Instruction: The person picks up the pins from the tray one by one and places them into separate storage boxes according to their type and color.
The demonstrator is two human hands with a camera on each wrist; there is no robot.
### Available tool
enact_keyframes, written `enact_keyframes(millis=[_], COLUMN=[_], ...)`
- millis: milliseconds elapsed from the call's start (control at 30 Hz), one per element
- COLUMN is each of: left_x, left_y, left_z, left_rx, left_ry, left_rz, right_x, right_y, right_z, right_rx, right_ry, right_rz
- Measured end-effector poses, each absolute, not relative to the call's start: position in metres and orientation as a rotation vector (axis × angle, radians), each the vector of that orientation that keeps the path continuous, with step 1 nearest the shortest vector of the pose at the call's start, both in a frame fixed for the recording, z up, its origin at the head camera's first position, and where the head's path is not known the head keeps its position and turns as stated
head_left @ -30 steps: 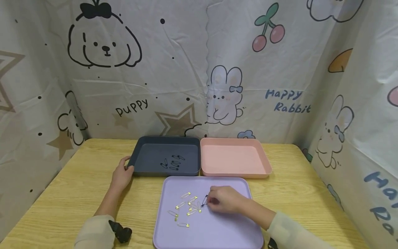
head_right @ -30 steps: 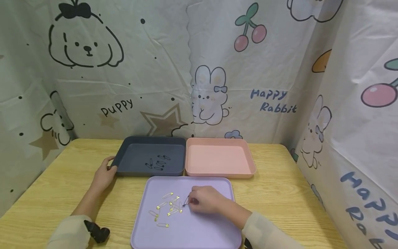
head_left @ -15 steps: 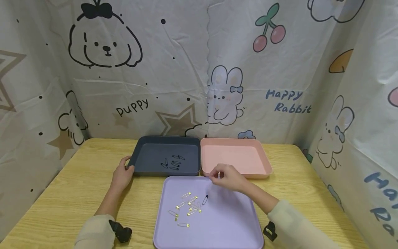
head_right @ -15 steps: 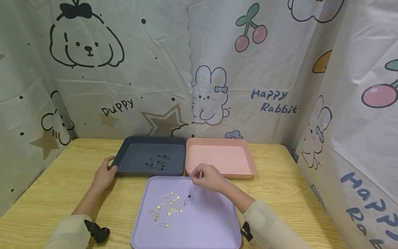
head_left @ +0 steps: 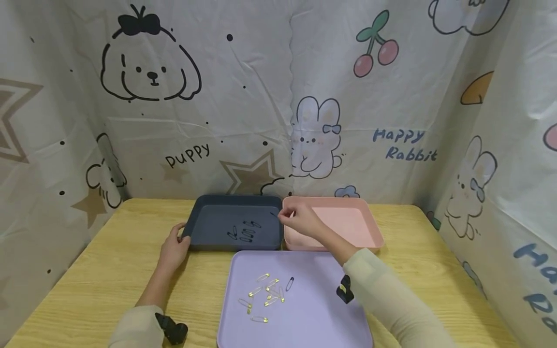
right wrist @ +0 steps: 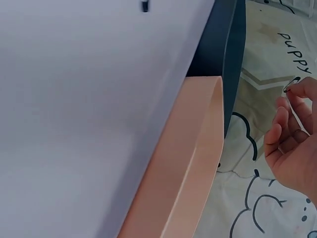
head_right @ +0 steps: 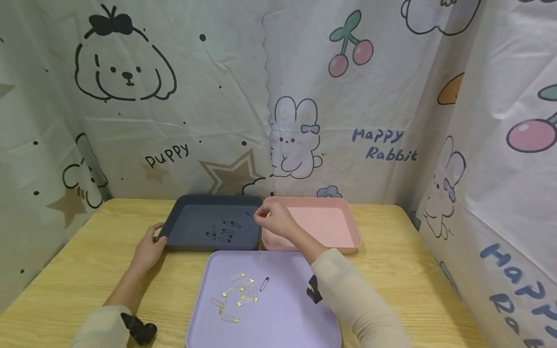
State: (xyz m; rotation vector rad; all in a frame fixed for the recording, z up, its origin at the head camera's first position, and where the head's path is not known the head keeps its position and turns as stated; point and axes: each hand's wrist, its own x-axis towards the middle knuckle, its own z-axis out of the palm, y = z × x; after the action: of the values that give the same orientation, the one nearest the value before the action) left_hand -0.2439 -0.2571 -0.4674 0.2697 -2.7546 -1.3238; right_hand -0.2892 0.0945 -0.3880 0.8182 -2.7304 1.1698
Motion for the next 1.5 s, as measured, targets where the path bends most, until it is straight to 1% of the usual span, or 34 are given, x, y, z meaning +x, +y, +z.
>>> enact_keyframes(millis=[433, 733, 1000, 1333, 1500], left_x=[-0.24, -0.241, -0.241, -0.243, -0.243], left_y=[-0.257, -0.253, -0.253, -0.255, -0.257], left_z=[-0.466, -0.465, -0.467, -0.464, -0.465], left_rx=[0.289, 0.266, 0.284, 0.287, 0.287], left_ry=[-2.748, -2.746, -2.737, -2.731, -2.727], left_rz=[-1.368, -1.35, -1.347, -1.333, -1.325], right_x=[-0.319, -0.334, -0.338, -0.339, -0.339], right_y=[0.057, 0.044, 0.039, 0.028, 0.028], right_z=[-0.384, -0.4, -0.412, -0.414, -0.412], right_rx=[0.604, 0.519, 0.431, 0.297, 0.296], right_ry=[-2.867, -2.906, -2.911, -2.867, -2.844], right_rz=[1.248, 1.26, 1.254, 1.322, 1.352])
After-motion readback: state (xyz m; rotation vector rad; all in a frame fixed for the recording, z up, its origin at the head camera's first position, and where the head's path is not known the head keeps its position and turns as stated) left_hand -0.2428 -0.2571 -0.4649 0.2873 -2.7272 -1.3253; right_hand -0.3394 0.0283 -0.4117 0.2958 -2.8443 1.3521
